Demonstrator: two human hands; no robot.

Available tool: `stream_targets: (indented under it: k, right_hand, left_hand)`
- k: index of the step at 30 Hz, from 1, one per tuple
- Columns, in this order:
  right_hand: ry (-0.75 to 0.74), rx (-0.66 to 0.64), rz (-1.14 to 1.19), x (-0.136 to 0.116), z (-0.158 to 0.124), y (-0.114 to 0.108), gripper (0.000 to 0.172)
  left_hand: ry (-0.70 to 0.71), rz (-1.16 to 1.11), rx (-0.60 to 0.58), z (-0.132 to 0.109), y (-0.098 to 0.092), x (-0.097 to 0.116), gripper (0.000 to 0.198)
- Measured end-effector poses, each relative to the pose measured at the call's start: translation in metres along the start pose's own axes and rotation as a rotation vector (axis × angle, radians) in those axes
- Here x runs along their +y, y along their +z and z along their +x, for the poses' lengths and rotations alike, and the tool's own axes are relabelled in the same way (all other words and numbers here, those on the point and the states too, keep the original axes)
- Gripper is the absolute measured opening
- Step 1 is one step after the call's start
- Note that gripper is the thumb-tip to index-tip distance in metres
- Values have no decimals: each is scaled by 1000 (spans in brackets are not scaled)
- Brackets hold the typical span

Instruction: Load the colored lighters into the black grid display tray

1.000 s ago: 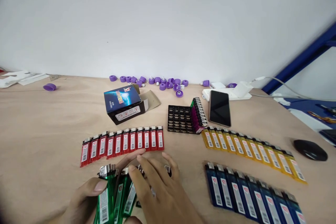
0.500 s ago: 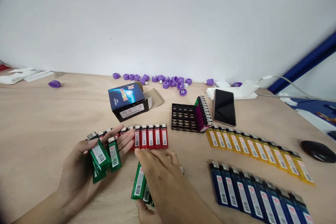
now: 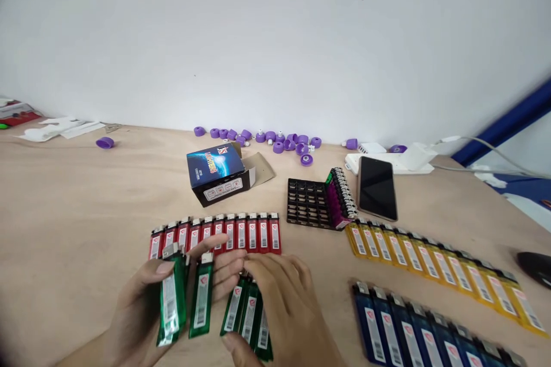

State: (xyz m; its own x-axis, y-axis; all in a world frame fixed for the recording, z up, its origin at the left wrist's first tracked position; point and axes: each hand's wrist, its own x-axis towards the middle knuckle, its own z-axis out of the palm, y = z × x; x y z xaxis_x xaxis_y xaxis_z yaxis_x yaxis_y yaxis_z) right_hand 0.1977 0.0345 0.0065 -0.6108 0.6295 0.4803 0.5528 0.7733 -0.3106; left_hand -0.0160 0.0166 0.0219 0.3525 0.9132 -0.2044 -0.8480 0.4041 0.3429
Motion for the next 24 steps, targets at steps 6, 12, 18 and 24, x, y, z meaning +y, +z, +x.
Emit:
stream_targets:
  k: [6, 12, 18, 24]
  right_hand:
    - [-181, 100, -154, -5, 0, 9, 38]
    - [-47, 169, -188, -30, 9, 36, 25]
    - [152, 24, -88, 0, -10, -36, 72]
    - [333, -188, -110, 17, -75, -61, 82]
  left_hand:
    - [-115, 7, -102, -7, 5, -11, 64]
    - [-175, -19, 55, -15, 6, -19, 75]
    - [-246, 77, 22, -12, -3, -9, 78]
    - [-245, 273, 120, -11, -16, -6, 79]
